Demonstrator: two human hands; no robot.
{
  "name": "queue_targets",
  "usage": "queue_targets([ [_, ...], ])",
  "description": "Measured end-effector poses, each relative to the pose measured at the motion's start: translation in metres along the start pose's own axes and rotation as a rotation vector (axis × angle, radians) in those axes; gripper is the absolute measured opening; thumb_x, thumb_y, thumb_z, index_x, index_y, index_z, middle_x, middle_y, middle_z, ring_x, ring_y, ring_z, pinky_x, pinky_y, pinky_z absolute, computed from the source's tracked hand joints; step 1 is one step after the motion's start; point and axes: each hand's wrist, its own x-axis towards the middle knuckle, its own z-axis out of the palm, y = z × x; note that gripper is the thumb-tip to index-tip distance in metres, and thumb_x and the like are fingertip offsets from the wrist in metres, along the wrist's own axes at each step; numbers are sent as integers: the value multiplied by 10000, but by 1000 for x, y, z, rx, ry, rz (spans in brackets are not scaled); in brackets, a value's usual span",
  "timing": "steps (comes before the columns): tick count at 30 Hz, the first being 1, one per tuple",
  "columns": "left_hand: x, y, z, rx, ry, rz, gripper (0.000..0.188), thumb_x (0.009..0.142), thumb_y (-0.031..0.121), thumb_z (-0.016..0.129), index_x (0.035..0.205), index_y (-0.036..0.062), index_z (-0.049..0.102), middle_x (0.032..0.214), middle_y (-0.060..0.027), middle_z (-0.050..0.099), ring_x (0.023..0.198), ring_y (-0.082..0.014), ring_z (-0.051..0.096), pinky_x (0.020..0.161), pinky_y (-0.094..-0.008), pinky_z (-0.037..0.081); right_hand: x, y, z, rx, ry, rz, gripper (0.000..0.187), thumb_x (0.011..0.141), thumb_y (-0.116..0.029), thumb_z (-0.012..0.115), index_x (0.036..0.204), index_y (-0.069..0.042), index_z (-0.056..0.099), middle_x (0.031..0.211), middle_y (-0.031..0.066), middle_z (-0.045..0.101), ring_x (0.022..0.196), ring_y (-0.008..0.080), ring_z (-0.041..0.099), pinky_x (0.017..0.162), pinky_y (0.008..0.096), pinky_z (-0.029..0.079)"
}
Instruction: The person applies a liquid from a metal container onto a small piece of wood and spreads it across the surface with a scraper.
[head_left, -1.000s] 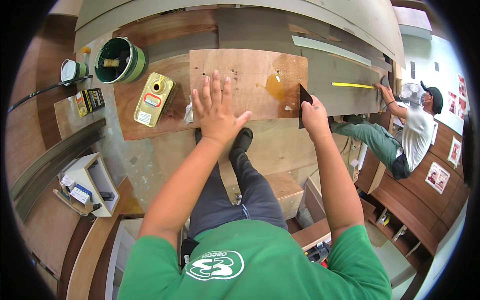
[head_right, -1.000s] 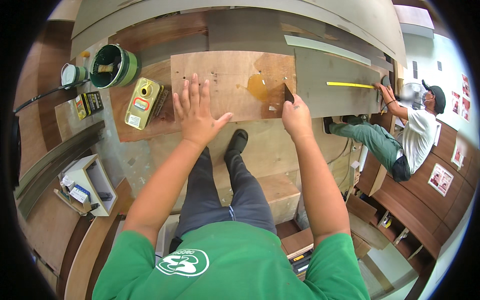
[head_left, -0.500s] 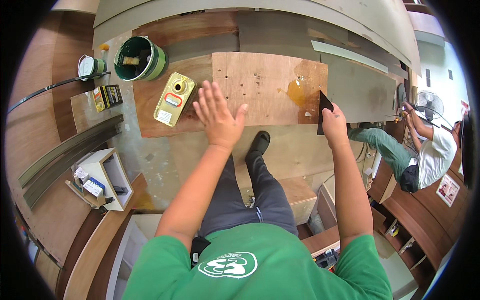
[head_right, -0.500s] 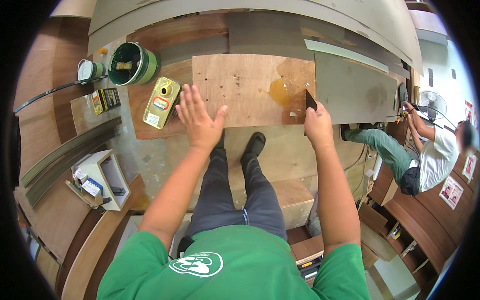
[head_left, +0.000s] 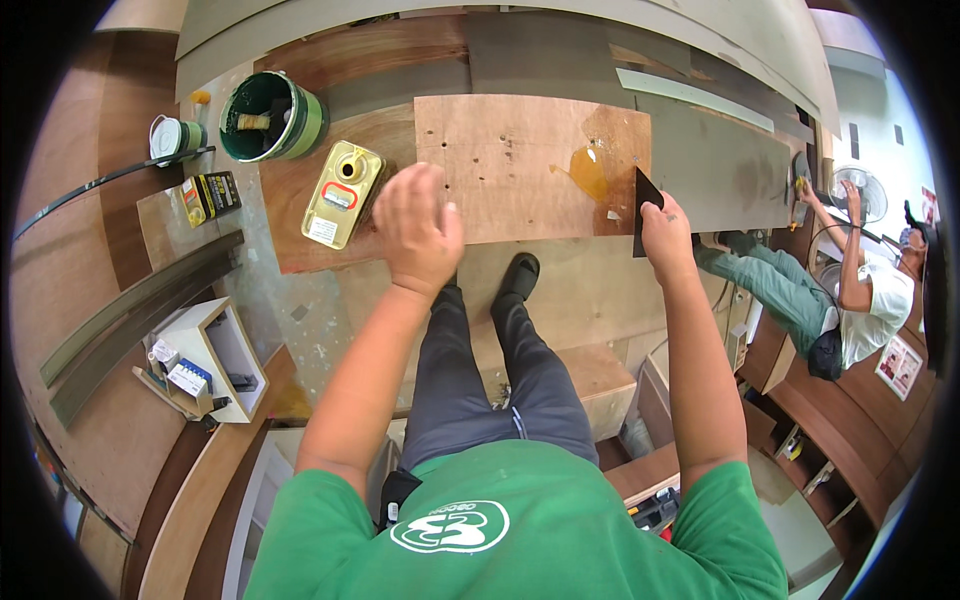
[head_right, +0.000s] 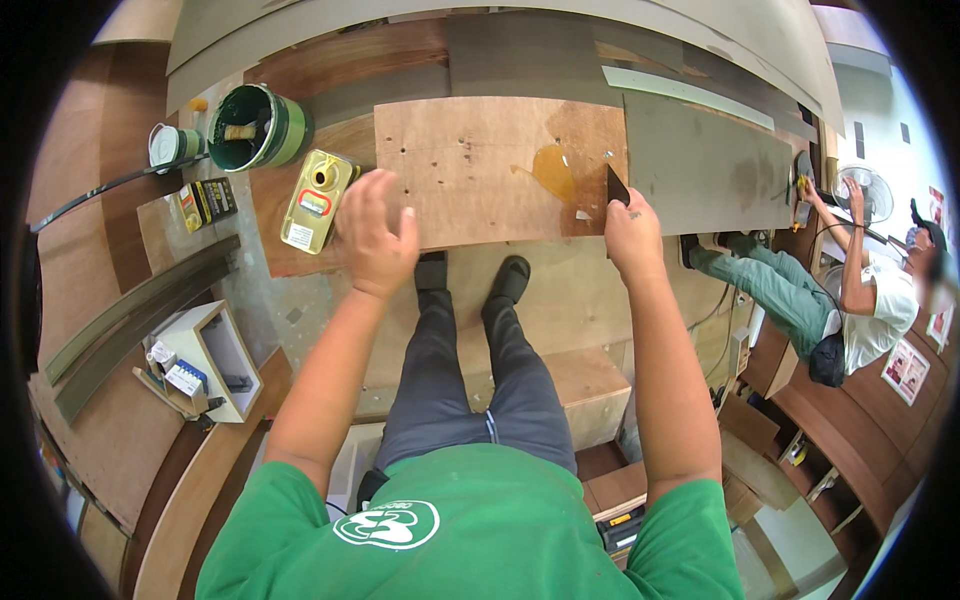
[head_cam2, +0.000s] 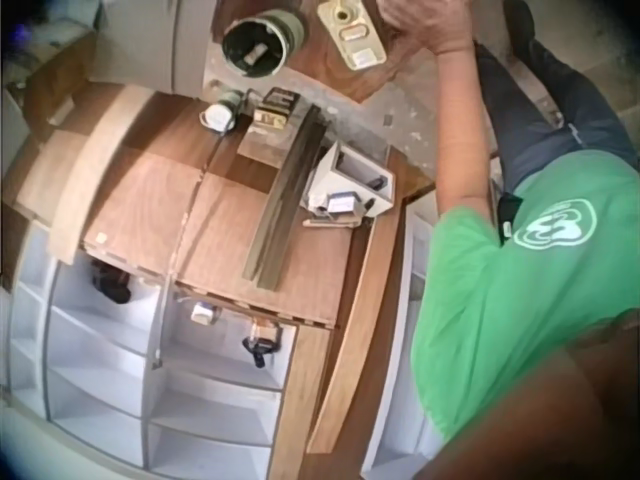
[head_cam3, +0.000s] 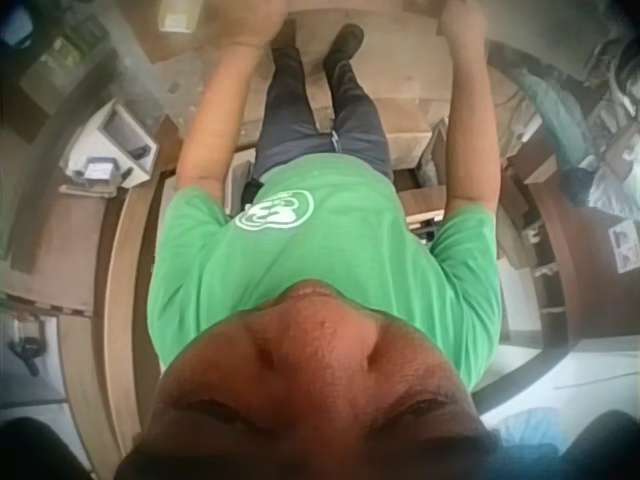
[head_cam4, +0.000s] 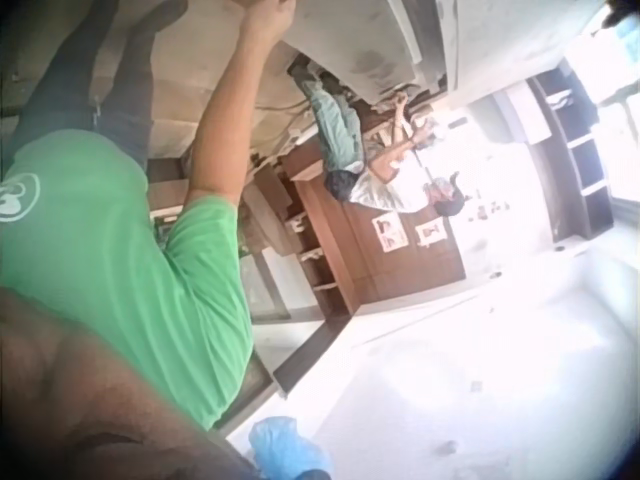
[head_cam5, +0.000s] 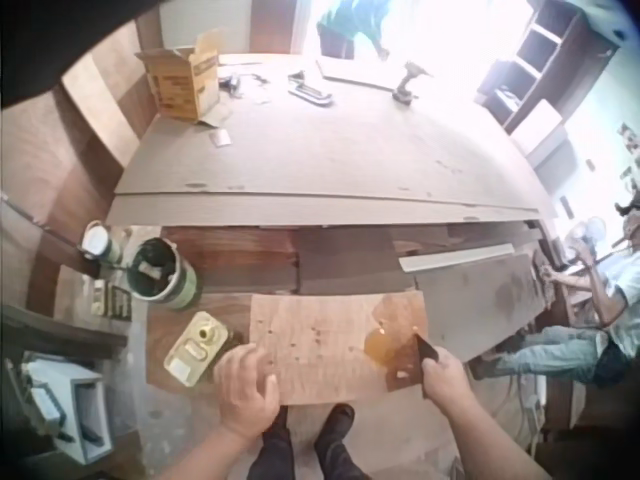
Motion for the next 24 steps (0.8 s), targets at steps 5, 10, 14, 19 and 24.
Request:
queue_targets([
  [5,6,42,14,95,-313,268,902,721,298,793,1503,133,373,1612,-168,261,1507,-351,205,1226,-531,133,1,1,2,-14,-5,-8,415,886,-171,453,1230,-9,619,853,147,665,767,244,626,725,364,503],
  [10,13,50,31,120,-406,90,1108,675,378,799,1584,152,207,1674,-160,71,1551,-327,44,1239,-519,3,1,1,3,-71,-6,-23,416,905,-189,451,1241,-4,608,1036,227,686,978,369,637,880,400,481],
  [14,13,56,39,207,-421,36,1150,648,415,770,1598,158,174,1680,-161,37,1555,-317,15,1236,-513,-27,3,3,1,-125,-18,-4,415,906,-199,442,1232,-5,610,1053,236,678,981,389,628,885,407,481],
  [19,13,64,42,256,-420,-18,1154,640,402,746,1605,168,158,1682,-159,32,1557,-314,-4,1235,-503,-42,6,7,4,-140,22,-41,390,910,-209,441,1189,3,613,1096,263,666,1058,439,601,931,442,469],
  [24,12,59,43,258,-417,13,1141,651,399,744,1606,175,162,1683,-158,36,1557,-317,1,1232,-506,-41,10,16,2,-139,24,-54,373,914,-214,442,1161,7,614,1103,272,660,1080,450,592,939,458,465],
])
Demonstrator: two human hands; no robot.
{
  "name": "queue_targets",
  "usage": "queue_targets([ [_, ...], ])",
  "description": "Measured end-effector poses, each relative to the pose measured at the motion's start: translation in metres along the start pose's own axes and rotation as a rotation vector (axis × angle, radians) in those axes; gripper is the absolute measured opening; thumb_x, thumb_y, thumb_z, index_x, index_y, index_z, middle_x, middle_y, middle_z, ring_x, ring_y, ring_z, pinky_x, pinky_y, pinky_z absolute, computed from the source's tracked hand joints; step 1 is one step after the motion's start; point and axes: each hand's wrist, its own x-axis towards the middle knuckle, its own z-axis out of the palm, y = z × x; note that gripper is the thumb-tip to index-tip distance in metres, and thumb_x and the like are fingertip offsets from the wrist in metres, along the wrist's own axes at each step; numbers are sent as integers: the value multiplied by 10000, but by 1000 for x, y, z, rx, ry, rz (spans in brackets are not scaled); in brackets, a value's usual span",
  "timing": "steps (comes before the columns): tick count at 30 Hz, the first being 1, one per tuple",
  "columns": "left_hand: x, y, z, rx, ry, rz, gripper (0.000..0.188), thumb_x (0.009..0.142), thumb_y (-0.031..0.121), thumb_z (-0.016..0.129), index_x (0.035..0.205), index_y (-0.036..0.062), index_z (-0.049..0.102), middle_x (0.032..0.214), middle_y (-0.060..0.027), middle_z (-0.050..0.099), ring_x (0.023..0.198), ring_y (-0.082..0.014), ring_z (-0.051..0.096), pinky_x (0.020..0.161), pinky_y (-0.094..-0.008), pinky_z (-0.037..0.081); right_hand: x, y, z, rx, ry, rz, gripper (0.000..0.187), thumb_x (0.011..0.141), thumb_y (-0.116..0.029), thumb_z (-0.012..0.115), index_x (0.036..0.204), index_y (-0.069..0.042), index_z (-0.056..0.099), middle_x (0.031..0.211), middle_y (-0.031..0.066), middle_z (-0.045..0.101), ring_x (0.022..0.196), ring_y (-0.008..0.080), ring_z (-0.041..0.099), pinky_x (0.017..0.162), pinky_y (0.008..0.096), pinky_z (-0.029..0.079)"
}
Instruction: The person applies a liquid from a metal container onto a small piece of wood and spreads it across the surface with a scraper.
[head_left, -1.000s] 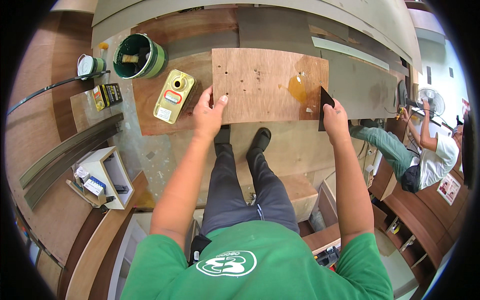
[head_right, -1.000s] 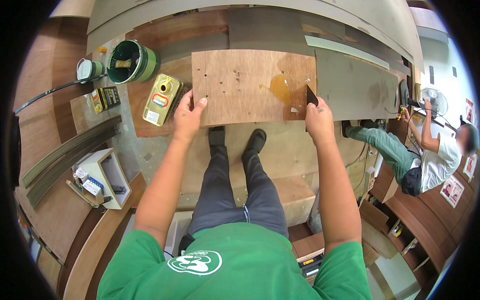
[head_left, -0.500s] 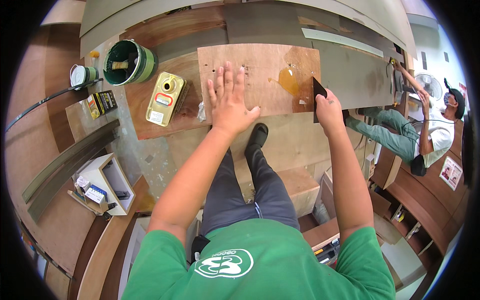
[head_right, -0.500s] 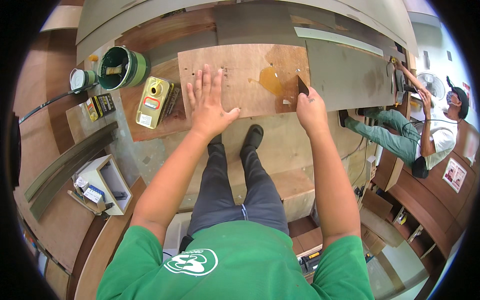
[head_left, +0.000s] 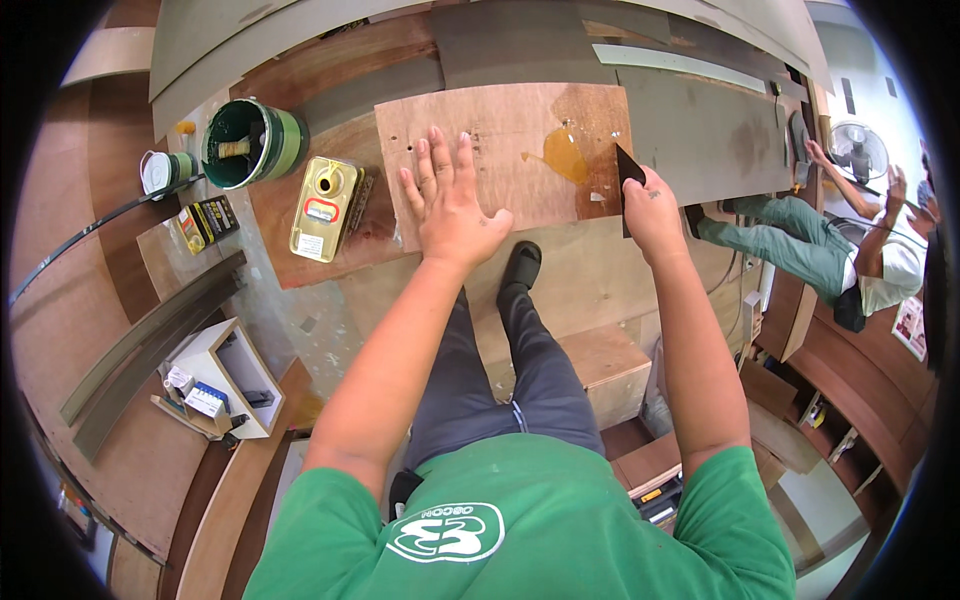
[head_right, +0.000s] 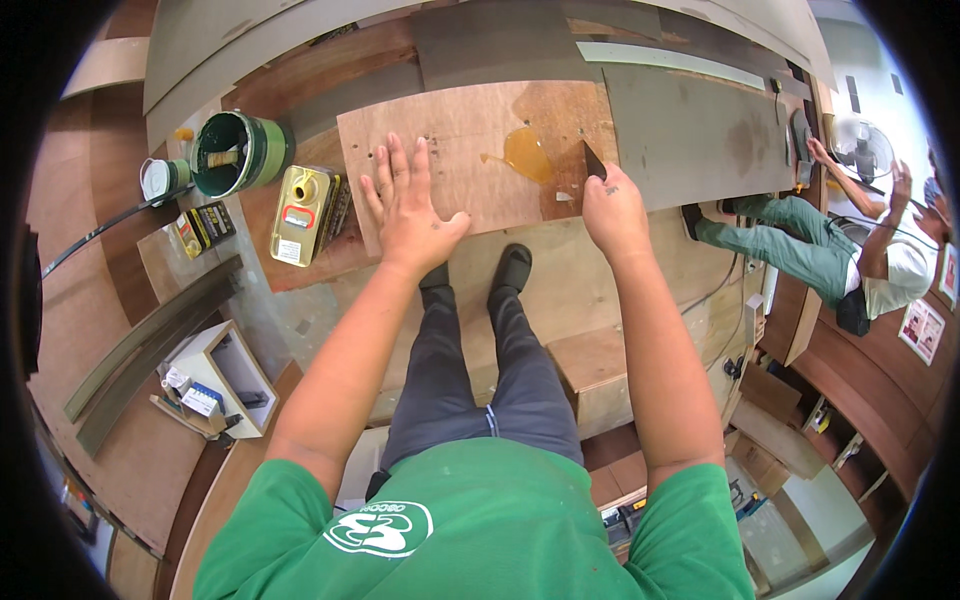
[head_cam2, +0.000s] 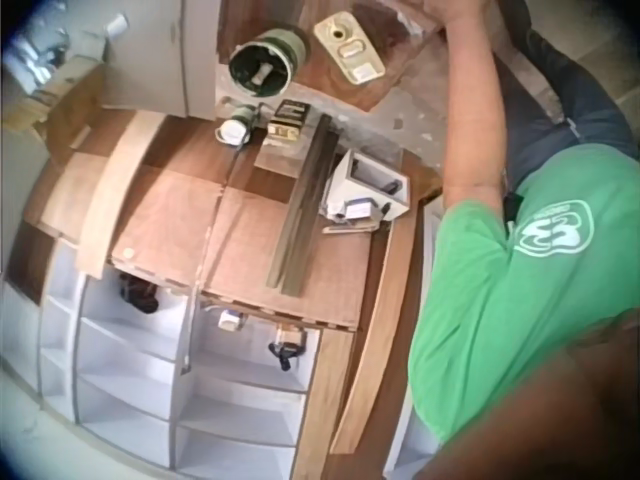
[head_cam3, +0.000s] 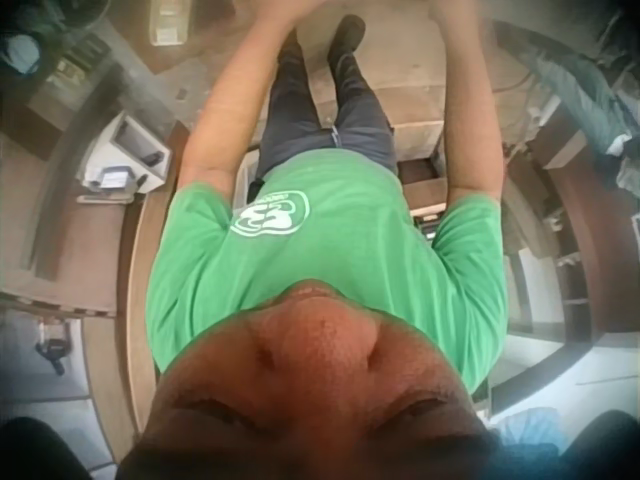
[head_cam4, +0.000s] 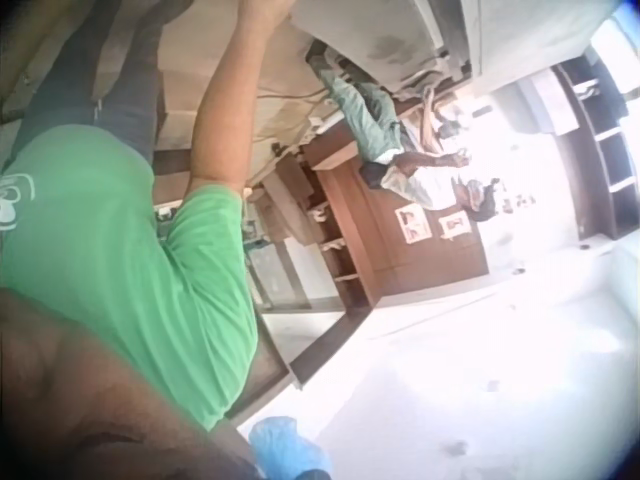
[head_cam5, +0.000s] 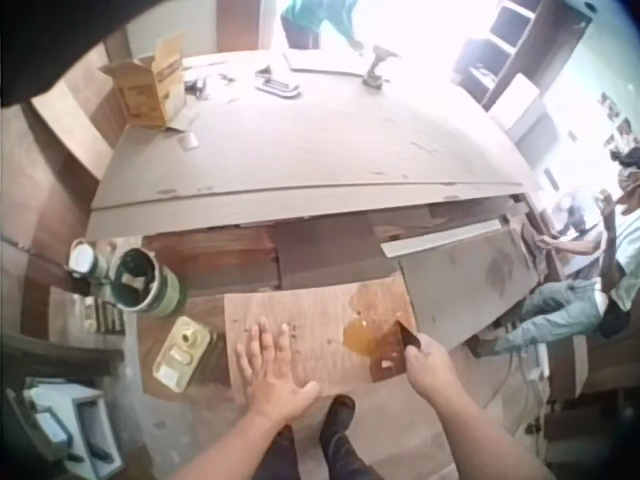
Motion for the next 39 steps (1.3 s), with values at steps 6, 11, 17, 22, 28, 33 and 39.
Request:
queue_targets([
  [6,0,-4,3,-37,23,26,1093,691,404,743,1603,174,188,1683,-158,47,1556,-327,7,1228,-526,-35,-5,-9,-1,19,-16,11,348,917,-214,448,1132,0,619,1097,269,660,1061,455,596,929,467,469],
  [11,0,-2,1,-11,-1,23,1110,706,441,752,1608,174,163,1684,-155,29,1555,-330,-9,1226,-530,-42,-5,-8,-1,-30,25,-28,330,923,-213,452,1124,-24,632,1071,254,666,1035,449,607,917,468,477],
  [17,-3,-5,0,11,-14,69,1126,727,468,764,1612,172,133,1686,-147,11,1554,-332,-39,1220,-533,-65,-9,-12,-1,0,10,-37,320,926,-199,457,1129,-36,642,1077,247,668,1034,439,612,912,465,482],
  [22,-2,-8,-3,-36,5,92,1049,752,454,758,1595,162,205,1680,-151,62,1546,-344,24,1217,-545,-32,-11,-15,0,-125,52,-133,351,918,-192,471,1137,20,644,1112,264,659,1069,430,611,944,471,483],
  [28,13,-69,-10,-33,338,28,930,790,420,744,1549,114,303,1616,-185,272,1479,-387,245,1191,-556,143,-18,-17,15,-228,54,-346,411,896,-178,499,1208,57,628,1158,257,645,1089,415,608,959,461,495],
  [33,15,-90,10,-326,400,-198,957,797,476,736,1525,29,305,1576,-227,326,1444,-412,298,1183,-510,201,-52,-64,38,-318,-11,-369,319,899,-140,507,1131,16,660,1131,245,655,1043,425,619,919,480,503],
  [39,16,-86,6,-371,350,-219,927,810,433,735,1515,-3,318,1540,-263,367,1434,-412,331,1185,-477,248,-23,-59,15,-11,-13,-251,337,887,-154,487,1122,20,655,1007,267,678,979,433,637,897,473,495],
])
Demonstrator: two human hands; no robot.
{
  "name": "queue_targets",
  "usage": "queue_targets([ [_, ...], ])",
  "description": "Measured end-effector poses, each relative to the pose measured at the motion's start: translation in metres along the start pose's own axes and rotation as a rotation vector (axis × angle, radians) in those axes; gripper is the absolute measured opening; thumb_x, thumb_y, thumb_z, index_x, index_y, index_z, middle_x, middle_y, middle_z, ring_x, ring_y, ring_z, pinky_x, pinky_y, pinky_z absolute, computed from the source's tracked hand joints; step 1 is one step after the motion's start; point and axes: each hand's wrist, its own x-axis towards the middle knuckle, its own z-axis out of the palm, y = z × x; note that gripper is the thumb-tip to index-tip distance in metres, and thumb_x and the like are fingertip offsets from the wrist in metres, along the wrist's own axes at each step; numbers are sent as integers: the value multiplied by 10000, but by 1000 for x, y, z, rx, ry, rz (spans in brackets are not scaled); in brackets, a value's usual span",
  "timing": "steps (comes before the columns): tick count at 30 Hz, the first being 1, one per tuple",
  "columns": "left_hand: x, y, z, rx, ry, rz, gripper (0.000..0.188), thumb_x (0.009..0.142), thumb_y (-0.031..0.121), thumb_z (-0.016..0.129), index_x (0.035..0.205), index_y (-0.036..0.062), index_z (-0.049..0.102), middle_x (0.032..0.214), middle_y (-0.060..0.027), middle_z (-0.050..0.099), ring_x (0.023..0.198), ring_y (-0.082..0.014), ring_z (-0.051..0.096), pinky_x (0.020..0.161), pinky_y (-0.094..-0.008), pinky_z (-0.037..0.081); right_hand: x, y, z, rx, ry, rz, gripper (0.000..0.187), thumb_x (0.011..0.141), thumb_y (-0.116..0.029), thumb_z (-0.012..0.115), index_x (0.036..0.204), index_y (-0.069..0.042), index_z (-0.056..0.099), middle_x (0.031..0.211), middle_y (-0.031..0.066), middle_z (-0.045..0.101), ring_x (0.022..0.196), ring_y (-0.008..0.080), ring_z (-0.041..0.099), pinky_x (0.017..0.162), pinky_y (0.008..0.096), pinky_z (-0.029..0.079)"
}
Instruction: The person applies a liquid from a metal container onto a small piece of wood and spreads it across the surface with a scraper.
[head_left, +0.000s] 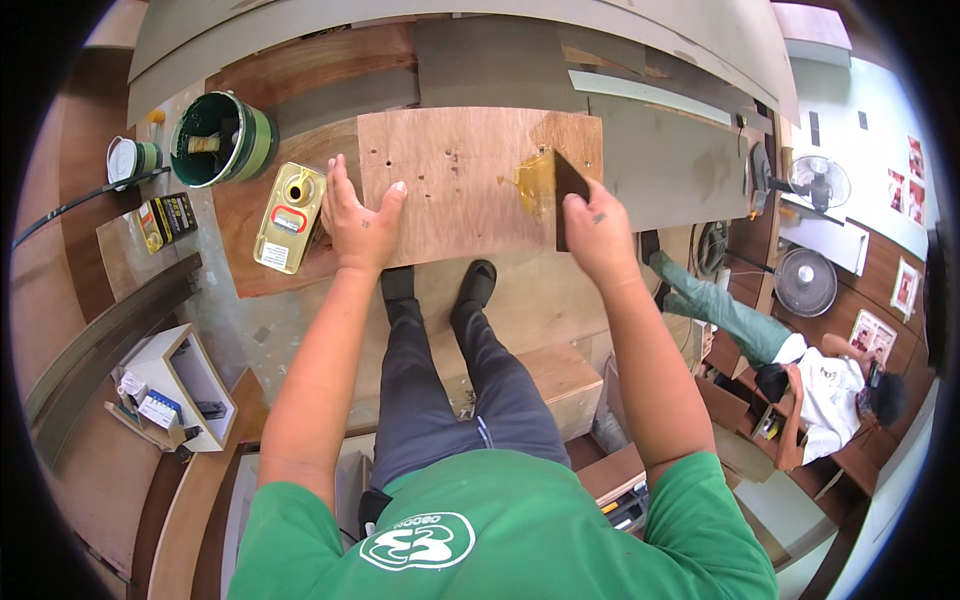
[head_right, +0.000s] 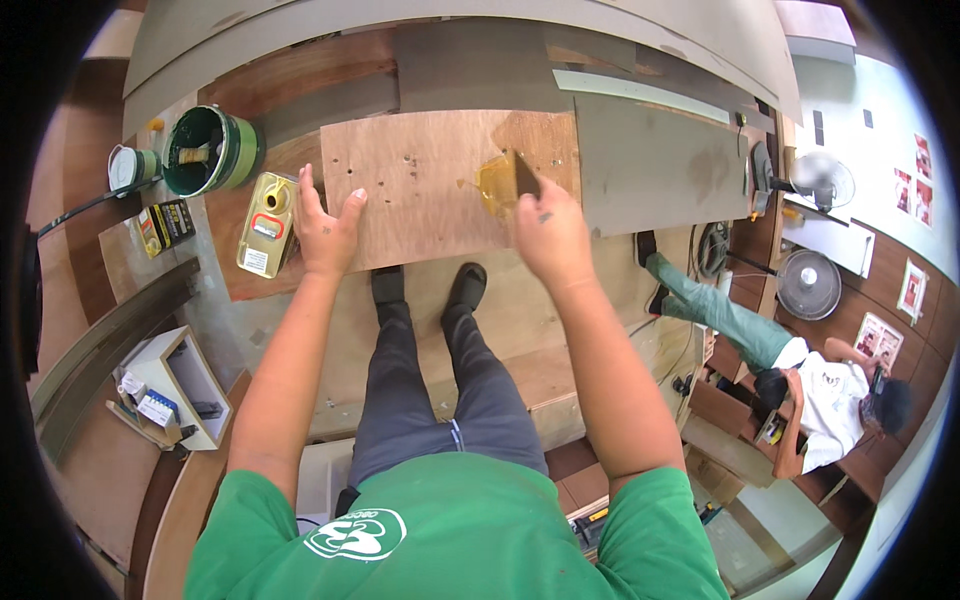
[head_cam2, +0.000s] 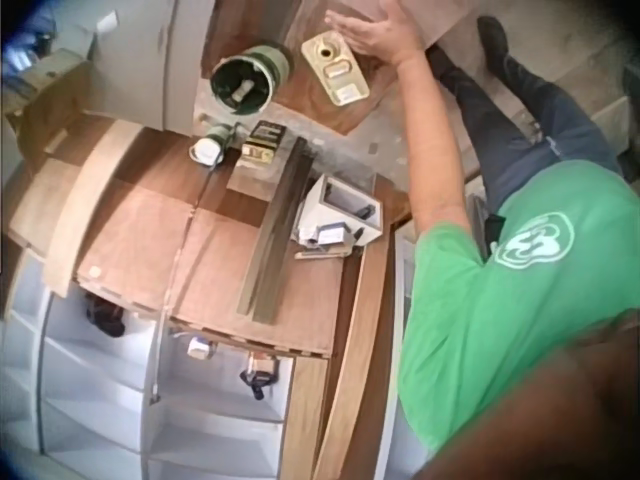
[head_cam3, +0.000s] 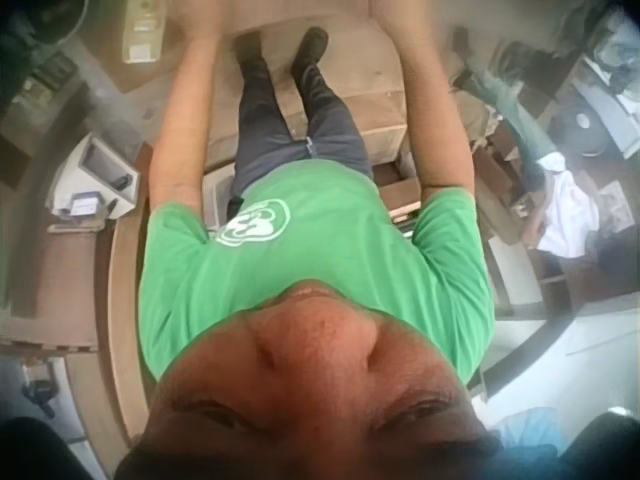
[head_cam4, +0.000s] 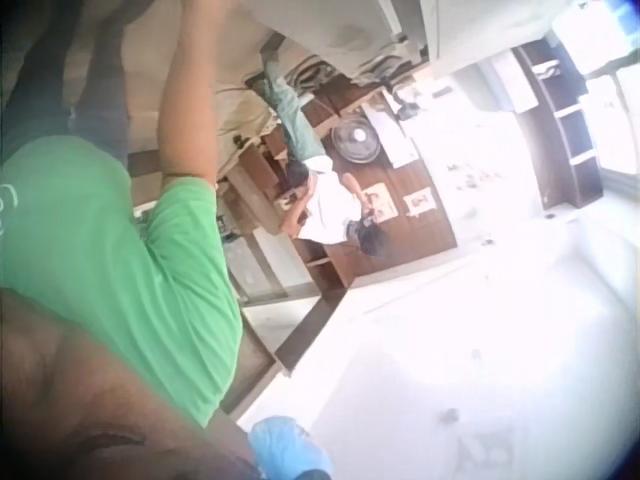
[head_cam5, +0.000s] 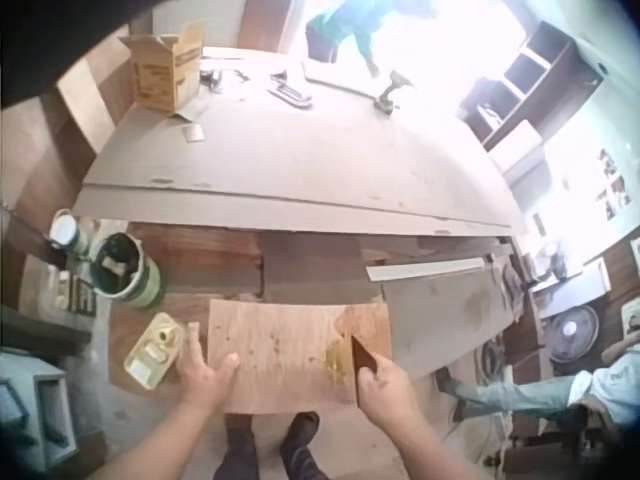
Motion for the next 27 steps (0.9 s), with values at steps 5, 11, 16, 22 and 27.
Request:
queue_targets([
  [5,1,0,-4,-8,-31,0,913,811,431,723,1513,1,327,1546,-234,373,1432,-393,339,1184,-470,254,24,11,-5,265,-21,304,328,866,-185,443,975,55,637,910,287,671,903,435,643,844,447,493],
  [11,2,1,-3,-9,-38,-5,896,811,437,718,1509,18,344,1550,-211,380,1434,-377,340,1183,-469,260,35,-21,34,-118,52,50,335,865,-205,445,958,62,625,973,334,651,932,467,629,867,459,490],
  [16,2,-5,-4,-74,-25,-12,908,785,463,730,1505,54,357,1542,-214,385,1421,-390,348,1171,-497,253,46,-61,24,196,22,218,240,847,-131,472,928,57,598,846,189,665,792,310,643,763,406,505],
  [22,2,1,-3,-53,-21,-2,874,795,423,737,1491,35,380,1535,-199,408,1409,-375,378,1169,-464,291,69,3,-15,366,94,317,133,824,-98,487,851,10,561,712,68,540,653,161,505,597,350,436],
  [27,1,0,-3,-74,-7,-6,861,787,396,754,1480,32,396,1524,-201,423,1399,-377,390,1164,-460,302,79,3,-19,352,144,351,153,837,-108,486,867,19,566,756,99,562,693,194,534,640,362,453],
])
